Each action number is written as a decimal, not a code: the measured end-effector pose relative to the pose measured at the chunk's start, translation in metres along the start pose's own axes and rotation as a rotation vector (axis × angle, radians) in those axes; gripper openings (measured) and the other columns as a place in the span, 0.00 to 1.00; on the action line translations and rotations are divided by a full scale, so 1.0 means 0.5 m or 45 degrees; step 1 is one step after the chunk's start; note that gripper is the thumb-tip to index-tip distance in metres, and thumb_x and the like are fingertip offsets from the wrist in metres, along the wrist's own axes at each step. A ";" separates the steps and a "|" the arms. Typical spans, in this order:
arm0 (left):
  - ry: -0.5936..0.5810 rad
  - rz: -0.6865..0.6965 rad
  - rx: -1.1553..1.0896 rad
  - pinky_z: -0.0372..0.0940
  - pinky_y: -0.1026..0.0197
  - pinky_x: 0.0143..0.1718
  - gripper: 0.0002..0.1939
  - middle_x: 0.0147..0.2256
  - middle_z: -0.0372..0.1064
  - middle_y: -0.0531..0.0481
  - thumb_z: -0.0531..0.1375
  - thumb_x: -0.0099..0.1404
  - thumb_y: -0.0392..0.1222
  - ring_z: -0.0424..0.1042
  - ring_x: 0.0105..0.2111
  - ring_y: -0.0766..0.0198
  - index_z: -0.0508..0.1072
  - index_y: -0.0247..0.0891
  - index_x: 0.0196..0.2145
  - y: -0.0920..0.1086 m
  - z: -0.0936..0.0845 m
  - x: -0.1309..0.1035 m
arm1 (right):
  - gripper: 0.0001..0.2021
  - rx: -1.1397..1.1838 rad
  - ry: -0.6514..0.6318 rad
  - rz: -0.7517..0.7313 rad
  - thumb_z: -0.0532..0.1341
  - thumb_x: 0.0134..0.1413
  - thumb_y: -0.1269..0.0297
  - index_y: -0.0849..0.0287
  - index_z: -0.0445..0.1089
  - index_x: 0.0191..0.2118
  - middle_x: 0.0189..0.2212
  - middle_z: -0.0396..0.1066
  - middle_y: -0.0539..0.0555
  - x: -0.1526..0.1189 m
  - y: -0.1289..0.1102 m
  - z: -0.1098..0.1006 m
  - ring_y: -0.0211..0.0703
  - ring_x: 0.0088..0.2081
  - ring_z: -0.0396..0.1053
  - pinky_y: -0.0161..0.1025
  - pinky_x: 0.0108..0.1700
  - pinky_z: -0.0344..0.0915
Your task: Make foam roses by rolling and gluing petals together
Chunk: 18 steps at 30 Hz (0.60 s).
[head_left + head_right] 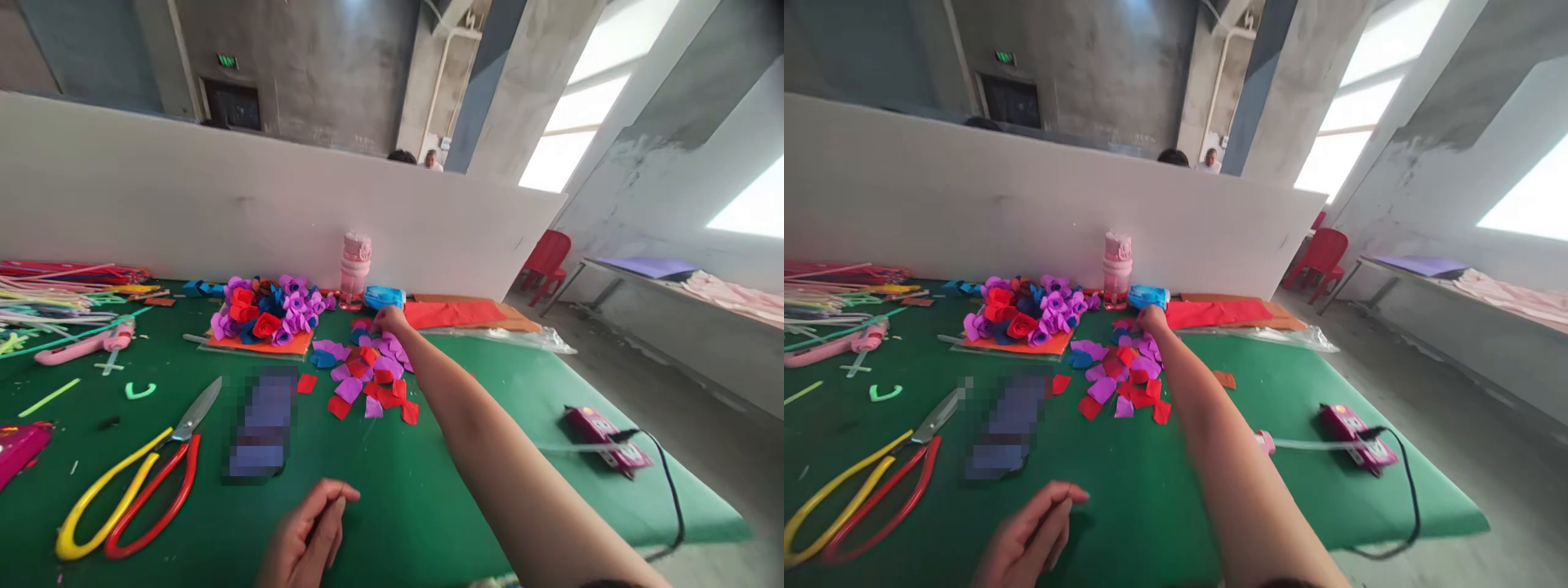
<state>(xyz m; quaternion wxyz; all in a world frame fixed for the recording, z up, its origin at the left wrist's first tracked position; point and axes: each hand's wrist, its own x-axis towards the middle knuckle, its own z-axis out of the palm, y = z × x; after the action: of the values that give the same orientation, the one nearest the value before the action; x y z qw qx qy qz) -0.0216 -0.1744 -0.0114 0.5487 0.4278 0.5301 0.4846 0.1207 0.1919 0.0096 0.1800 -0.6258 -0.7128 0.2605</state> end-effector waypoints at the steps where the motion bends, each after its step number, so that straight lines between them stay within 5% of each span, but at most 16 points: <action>1: -0.005 0.006 0.033 0.46 0.68 0.20 0.22 0.18 0.44 0.59 0.55 0.60 0.60 0.48 0.19 0.71 0.72 0.37 0.36 0.003 -0.003 -0.001 | 0.12 0.030 0.001 0.011 0.57 0.60 0.61 0.60 0.67 0.47 0.46 0.68 0.56 -0.003 -0.002 -0.003 0.43 0.43 0.69 0.45 0.44 0.69; 4: -0.082 0.055 0.168 0.50 0.69 0.22 0.20 0.19 0.50 0.57 0.54 0.62 0.56 0.52 0.20 0.70 0.72 0.36 0.37 0.016 -0.010 -0.002 | 0.13 0.142 0.005 0.073 0.58 0.59 0.61 0.63 0.67 0.46 0.43 0.69 0.55 -0.004 -0.004 -0.017 0.43 0.41 0.70 0.44 0.41 0.70; 10: -0.002 0.060 0.240 0.50 0.68 0.21 0.17 0.19 0.51 0.58 0.54 0.63 0.52 0.51 0.20 0.70 0.72 0.37 0.37 0.033 -0.006 -0.006 | 0.07 0.381 0.003 0.098 0.55 0.60 0.74 0.67 0.67 0.42 0.26 0.69 0.51 -0.001 -0.014 -0.036 0.35 0.29 0.71 0.32 0.32 0.69; 18: -0.010 0.014 0.148 0.49 0.67 0.21 0.22 0.19 0.49 0.58 0.54 0.60 0.60 0.51 0.20 0.69 0.73 0.37 0.35 0.020 -0.003 -0.007 | 0.15 0.285 -0.016 -0.111 0.58 0.60 0.60 0.62 0.66 0.49 0.47 0.67 0.56 0.023 -0.020 -0.026 0.45 0.43 0.69 0.46 0.43 0.69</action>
<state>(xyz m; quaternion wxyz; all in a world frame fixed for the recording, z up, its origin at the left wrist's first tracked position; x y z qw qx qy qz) -0.0236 -0.1761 -0.0012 0.5226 0.4637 0.5527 0.4543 0.1186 0.2044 0.0250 0.2553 -0.5687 -0.7069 0.3343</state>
